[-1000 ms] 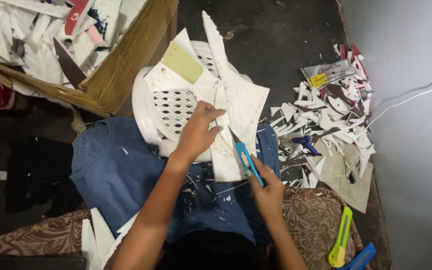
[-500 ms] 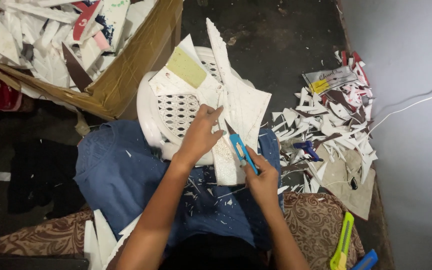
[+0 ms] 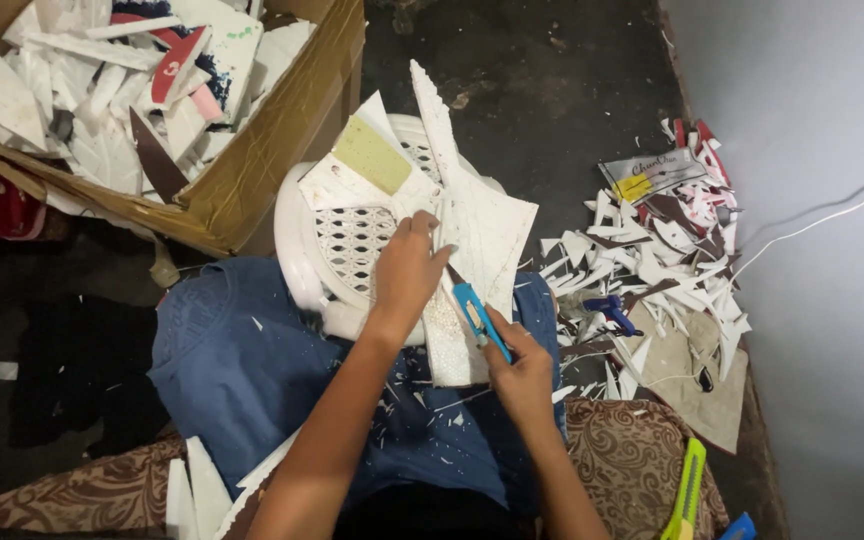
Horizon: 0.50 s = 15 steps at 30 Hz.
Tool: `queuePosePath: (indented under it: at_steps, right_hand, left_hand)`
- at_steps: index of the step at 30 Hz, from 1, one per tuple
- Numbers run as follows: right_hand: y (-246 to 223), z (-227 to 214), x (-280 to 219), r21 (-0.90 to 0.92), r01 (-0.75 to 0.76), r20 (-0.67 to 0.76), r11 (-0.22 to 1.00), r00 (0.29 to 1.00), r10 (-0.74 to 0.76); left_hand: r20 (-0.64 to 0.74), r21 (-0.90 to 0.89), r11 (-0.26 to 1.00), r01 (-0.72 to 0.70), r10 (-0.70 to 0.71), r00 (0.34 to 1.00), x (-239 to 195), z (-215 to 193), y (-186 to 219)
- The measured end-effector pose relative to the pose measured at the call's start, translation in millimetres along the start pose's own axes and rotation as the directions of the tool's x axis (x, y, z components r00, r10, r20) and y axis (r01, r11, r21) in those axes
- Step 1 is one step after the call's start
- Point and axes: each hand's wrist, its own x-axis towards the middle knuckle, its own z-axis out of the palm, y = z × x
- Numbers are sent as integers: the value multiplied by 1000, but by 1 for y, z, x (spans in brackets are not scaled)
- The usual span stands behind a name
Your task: A person uses a utility knife to trim and cut shapes from pieces of white foam material.
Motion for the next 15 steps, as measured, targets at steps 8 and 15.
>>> queuePosePath:
  at_steps: [8,15]
  right_hand:
    - [5,-5,-11,96,-14,-43,995,999,18]
    - [-20,-19,-21,296,24,-194,955,980,36]
  left_hand:
    - [2,-99,989,109,-109,994,15,5,-24]
    - [-150,-178,969,169,-196,969,3,-53,-39]
